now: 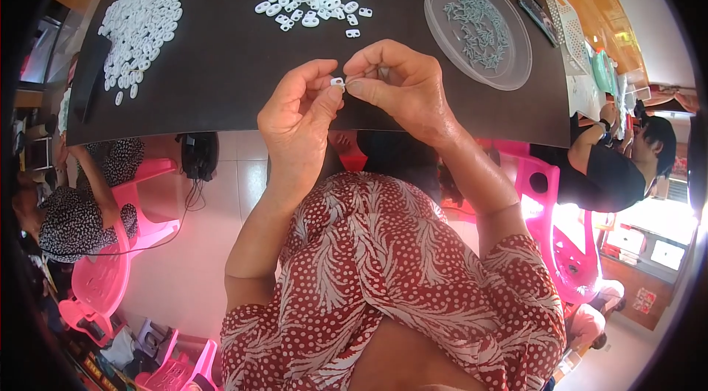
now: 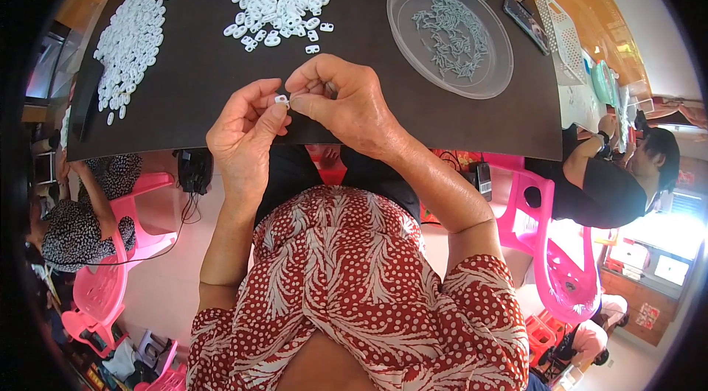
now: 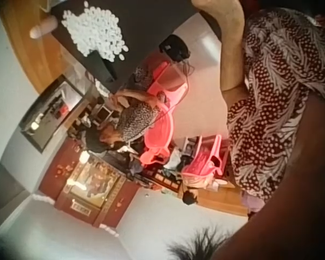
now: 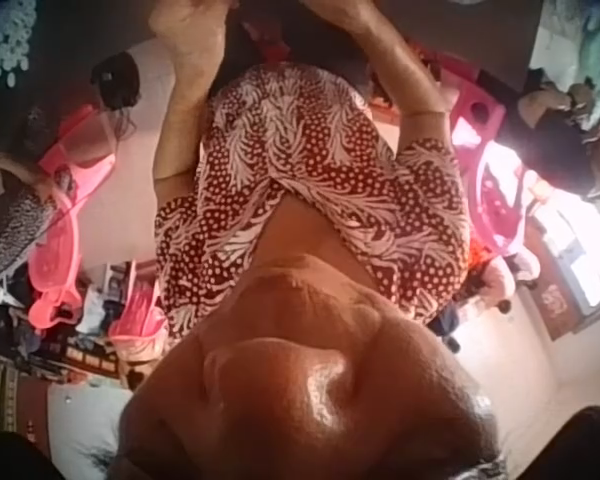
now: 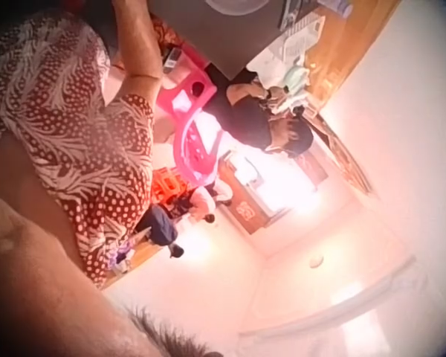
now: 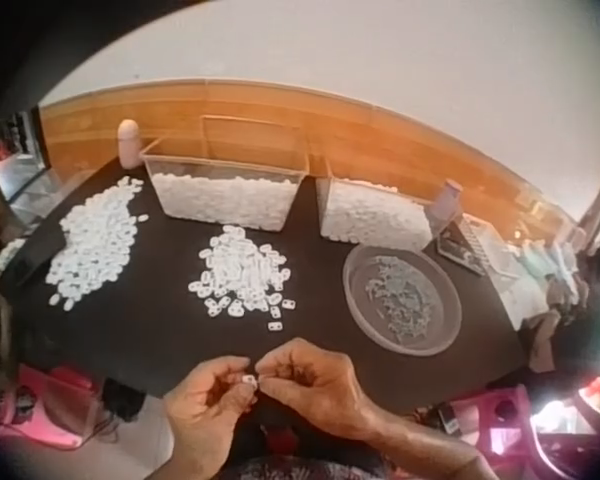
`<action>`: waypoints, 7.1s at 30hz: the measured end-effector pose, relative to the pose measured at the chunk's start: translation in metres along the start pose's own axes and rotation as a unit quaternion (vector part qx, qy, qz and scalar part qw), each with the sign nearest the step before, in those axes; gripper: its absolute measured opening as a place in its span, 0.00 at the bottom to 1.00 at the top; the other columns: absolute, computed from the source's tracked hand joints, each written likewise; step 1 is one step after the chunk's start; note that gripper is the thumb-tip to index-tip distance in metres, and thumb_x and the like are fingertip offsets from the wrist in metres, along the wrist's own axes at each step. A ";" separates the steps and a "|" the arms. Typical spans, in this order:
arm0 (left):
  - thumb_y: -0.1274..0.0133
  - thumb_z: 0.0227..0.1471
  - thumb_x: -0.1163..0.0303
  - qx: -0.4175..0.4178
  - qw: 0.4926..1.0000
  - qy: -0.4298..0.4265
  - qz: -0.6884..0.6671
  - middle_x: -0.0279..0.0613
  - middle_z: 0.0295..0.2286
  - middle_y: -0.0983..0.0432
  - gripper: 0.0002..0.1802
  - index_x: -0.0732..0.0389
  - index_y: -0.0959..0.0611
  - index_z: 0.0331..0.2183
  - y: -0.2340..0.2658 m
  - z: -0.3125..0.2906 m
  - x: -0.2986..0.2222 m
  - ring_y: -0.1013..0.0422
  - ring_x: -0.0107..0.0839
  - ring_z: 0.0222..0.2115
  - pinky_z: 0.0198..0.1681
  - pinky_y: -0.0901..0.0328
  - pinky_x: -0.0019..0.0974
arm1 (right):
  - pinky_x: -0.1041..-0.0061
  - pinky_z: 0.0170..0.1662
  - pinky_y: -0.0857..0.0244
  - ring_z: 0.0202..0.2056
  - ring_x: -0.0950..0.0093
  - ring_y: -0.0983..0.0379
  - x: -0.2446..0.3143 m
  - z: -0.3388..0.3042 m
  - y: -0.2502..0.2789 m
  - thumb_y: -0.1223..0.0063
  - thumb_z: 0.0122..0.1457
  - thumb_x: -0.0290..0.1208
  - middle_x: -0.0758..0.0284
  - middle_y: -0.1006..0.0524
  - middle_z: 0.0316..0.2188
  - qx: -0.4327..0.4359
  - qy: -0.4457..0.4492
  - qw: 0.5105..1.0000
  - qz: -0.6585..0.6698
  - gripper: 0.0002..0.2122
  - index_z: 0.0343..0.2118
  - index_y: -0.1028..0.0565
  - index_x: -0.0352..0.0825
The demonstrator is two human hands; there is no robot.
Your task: Manually assembling small white plastic components by inserting metal rings into them.
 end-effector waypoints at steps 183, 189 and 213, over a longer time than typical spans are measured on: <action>0.51 0.56 0.73 -0.041 0.983 -0.146 -0.106 0.40 0.34 0.26 0.11 0.70 0.24 0.39 -0.011 -0.015 -0.016 0.32 0.21 0.33 0.40 0.36 0.25 | 0.79 0.27 0.38 0.26 0.75 0.34 0.029 -0.019 -0.021 0.39 0.41 0.17 0.64 0.25 0.28 -0.147 0.285 0.938 -0.133 0.15 0.35 0.24 0.28; 0.51 0.56 0.72 -0.049 0.980 -0.177 -0.073 0.39 0.35 0.26 0.12 0.70 0.24 0.39 -0.017 -0.019 -0.018 0.32 0.21 0.33 0.40 0.37 0.24 | 0.75 0.30 0.36 0.28 0.69 0.32 0.035 -0.025 -0.018 0.37 0.40 0.21 0.65 0.25 0.28 -0.164 0.328 0.920 -0.141 0.15 0.34 0.26 0.31; 0.55 0.59 0.72 -0.082 0.969 -0.224 0.060 0.34 0.30 0.30 0.10 0.67 0.24 0.38 -0.027 -0.025 -0.010 0.36 0.18 0.29 0.32 0.39 0.22 | 0.76 0.28 0.37 0.25 0.70 0.32 0.027 -0.029 -0.016 0.45 0.46 0.16 0.61 0.26 0.27 -0.191 0.375 0.893 -0.160 0.10 0.34 0.27 0.26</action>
Point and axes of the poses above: each hand's wrist, its own z-axis towards the middle knuckle, its own y-axis out of the back of the hand, x = y × z, the point moved 3 cm from there along z, towards the middle knuckle
